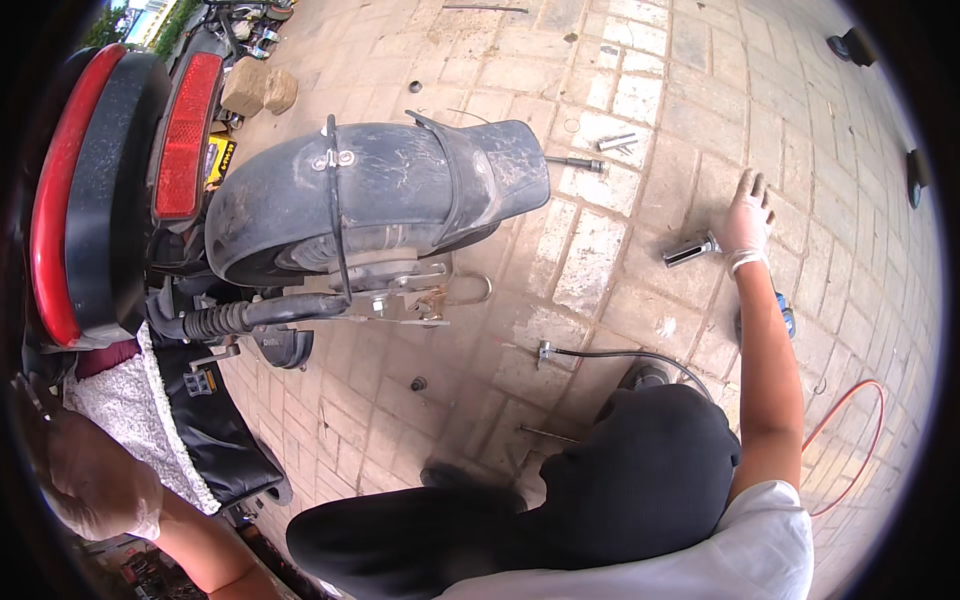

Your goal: The person works on the rear wheel of a motorcycle, adjusting the brake assembly and tightening bolts. They use a tire pressure gauge to check the tire, then use a cordless impact wrench to secure the axle nut and other fasteners.

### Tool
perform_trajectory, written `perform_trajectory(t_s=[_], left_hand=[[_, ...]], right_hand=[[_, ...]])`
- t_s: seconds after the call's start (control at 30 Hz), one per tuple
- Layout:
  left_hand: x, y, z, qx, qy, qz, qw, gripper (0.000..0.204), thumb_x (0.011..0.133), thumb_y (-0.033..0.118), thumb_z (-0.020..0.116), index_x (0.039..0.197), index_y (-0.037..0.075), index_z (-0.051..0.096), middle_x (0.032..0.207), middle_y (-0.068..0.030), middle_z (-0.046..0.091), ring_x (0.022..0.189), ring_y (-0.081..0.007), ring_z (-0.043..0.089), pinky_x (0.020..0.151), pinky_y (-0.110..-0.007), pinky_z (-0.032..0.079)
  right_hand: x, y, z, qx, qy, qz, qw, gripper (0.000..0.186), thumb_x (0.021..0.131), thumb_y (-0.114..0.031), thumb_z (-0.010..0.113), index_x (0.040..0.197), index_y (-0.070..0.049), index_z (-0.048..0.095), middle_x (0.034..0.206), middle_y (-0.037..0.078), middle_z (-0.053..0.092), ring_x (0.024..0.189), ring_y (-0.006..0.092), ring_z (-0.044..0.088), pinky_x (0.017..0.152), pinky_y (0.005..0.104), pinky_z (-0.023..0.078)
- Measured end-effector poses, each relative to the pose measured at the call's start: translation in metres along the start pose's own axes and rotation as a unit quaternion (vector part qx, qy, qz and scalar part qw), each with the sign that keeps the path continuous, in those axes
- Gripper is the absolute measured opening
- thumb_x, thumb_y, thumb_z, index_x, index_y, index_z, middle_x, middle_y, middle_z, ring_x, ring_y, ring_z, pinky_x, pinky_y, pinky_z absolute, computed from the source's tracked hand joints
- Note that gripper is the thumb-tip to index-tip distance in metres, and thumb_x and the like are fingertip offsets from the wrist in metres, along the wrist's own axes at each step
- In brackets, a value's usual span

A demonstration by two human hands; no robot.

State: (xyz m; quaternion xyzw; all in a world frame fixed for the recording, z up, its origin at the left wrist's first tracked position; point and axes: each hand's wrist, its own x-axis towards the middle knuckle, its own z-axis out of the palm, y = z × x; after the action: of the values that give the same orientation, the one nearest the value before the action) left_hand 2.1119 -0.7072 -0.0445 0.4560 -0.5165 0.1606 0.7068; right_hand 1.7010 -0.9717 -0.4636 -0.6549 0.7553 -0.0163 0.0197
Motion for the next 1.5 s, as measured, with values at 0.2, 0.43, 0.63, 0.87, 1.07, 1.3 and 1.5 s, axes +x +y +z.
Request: perform_trajectory(t_s=[0.2,0.43,0.63,0.87,1.07,1.3,1.5], left_hand=[[-0.149,-0.036,-0.074,0.073,-0.638,-0.354,0.68,0.034,0.088,0.029,0.061,0.111,0.004,0.063,0.101,-0.0133,0.066,0.095,-0.0308,0.061,0.086,-0.037,0.046],[-0.267,-0.077,-0.063,-0.057,-0.754,-0.456,0.469,0.04,0.094,0.036,0.057,0.12,0.006,0.06,0.109,-0.0144,0.066,0.103,-0.029,0.061,0.094,-0.039,0.045],[-0.319,-0.082,-0.024,-0.319,-0.527,-0.694,0.373,0.063,0.092,0.054,0.055,0.133,0.007,0.048,0.121,-0.0087,0.057,0.111,-0.025,0.056,0.095,-0.039,0.045],[-0.316,-0.064,-0.032,-0.347,-0.146,-0.882,0.284,0.037,0.094,0.043,0.057,0.104,0.008,0.053,0.093,-0.0097,0.062,0.083,-0.0207,0.062,0.078,-0.035,0.052],[-0.309,-0.115,-0.089,-0.252,-0.255,-0.791,0.495,0.026,0.097,0.03,0.056,0.101,0.005,0.052,0.073,-0.0056,0.058,0.065,-0.018,0.06,0.061,-0.031,0.052],[-0.298,-0.141,-0.097,-0.27,-0.226,-0.794,0.496,0.026,0.1,0.03,0.047,0.103,0.005,0.053,0.085,-0.0106,0.065,0.076,-0.0214,0.065,0.067,-0.034,0.055],[-0.295,-0.135,-0.093,-0.257,-0.199,-0.77,0.549,0.026,0.099,0.027,0.05,0.105,0.002,0.054,0.087,-0.0103,0.064,0.078,-0.0203,0.064,0.069,-0.033,0.054]], right_hand=[[0.007,0.139,0.05,0.12,-0.312,0.027,0.942,0.054,0.056,-0.016,0.079,0.102,0.005,0.06,0.09,0.017,0.067,0.081,0.0273,0.065,0.072,0.0375,0.052],[-0.09,0.087,-0.043,0.267,-0.124,-0.032,0.955,0.046,0.061,-0.01,0.073,0.103,0.003,0.059,0.088,0.012,0.067,0.077,0.0209,0.064,0.069,0.0334,0.052],[-0.179,0.024,-0.19,0.296,-0.319,-0.269,0.859,0.035,0.079,-0.011,0.071,0.112,-0.005,0.06,0.099,0.006,0.065,0.086,0.0156,0.06,0.078,0.0293,0.05],[-0.326,-0.09,-0.149,0.218,-0.292,-0.474,0.802,0.064,0.069,-0.018,0.074,0.124,0.001,0.048,0.095,0.021,0.062,0.087,0.0364,0.063,0.077,0.041,0.051],[-0.403,-0.179,-0.038,0.296,-0.186,-0.388,0.853,0.05,0.075,-0.008,0.059,0.122,-0.002,0.047,0.091,0.019,0.058,0.086,0.0379,0.059,0.075,0.045,0.048],[-0.41,-0.209,-0.01,0.384,-0.12,-0.335,0.852,0.041,0.075,-0.014,0.065,0.112,-0.003,0.052,0.089,0.017,0.059,0.081,0.0376,0.059,0.071,0.0451,0.047],[-0.388,-0.208,-0.003,0.424,-0.153,-0.342,0.824,0.039,0.076,-0.012,0.062,0.113,-0.003,0.054,0.091,0.017,0.059,0.083,0.0383,0.058,0.073,0.0447,0.046]])
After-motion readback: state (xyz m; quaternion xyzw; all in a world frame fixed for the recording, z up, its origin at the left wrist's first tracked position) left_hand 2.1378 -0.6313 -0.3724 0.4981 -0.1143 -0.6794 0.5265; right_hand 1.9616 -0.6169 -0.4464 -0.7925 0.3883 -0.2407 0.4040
